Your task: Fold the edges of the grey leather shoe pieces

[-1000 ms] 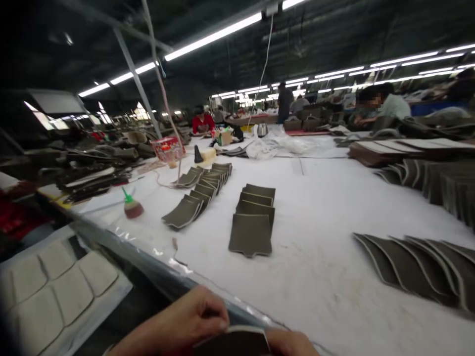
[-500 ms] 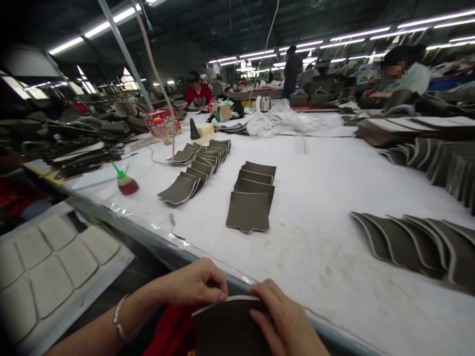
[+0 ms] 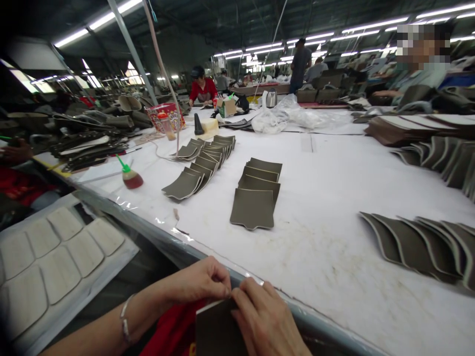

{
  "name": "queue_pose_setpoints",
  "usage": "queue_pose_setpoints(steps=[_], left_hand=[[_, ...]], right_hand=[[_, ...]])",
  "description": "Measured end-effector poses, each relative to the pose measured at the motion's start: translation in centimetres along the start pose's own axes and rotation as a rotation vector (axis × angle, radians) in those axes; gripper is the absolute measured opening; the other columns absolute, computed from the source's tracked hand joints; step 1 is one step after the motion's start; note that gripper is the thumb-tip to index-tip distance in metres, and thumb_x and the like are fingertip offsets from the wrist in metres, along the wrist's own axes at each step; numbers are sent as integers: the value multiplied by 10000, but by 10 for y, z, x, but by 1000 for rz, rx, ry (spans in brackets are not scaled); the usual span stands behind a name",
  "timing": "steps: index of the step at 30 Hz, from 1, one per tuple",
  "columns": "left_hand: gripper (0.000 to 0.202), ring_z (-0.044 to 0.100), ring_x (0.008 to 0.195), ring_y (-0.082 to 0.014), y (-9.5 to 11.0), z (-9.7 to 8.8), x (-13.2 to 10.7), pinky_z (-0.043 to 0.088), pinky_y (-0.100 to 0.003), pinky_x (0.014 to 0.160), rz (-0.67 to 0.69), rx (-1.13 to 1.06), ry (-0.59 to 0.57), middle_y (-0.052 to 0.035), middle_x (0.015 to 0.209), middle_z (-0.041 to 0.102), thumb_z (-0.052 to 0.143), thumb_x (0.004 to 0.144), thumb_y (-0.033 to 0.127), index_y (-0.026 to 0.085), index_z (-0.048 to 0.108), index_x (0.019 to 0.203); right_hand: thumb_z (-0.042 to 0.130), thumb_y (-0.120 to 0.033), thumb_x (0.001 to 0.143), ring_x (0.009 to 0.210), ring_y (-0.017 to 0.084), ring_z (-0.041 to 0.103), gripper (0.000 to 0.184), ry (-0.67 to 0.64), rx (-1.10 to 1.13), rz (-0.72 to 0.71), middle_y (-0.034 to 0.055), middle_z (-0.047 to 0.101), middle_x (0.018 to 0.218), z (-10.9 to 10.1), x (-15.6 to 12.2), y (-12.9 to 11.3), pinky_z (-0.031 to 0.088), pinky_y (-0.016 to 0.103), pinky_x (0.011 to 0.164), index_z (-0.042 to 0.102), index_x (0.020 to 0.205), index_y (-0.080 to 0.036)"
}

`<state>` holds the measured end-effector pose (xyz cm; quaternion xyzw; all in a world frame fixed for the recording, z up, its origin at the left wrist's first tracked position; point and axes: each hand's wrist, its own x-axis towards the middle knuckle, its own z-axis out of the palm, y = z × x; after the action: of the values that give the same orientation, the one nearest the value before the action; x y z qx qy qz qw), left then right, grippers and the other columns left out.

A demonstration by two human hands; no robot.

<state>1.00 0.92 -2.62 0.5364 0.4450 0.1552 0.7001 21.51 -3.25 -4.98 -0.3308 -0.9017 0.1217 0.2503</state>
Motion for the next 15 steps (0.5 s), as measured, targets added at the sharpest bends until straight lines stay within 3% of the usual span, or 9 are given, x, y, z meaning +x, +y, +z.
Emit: queue_pose_setpoints(steps=[10, 15], left_hand=[[68, 367, 484, -94, -16, 7, 2, 228, -221, 459, 7, 106, 32, 47, 481, 454, 542, 564, 187, 150, 595, 583], [100, 397, 514, -98, -16, 2, -1, 281, -214, 488, -2, 108, 13, 43, 527, 473, 550, 596, 217, 145, 613, 625]], right_hand=[[428, -70, 967, 634, 184, 456, 240, 72, -39, -153, -7, 541, 715, 8, 6, 4, 267, 336, 627, 514, 789, -207], [540, -72, 924, 736, 195, 494, 131, 28, 60, -76, 2, 583, 835, 6, 3, 3, 295, 337, 708, 558, 908, -201]])
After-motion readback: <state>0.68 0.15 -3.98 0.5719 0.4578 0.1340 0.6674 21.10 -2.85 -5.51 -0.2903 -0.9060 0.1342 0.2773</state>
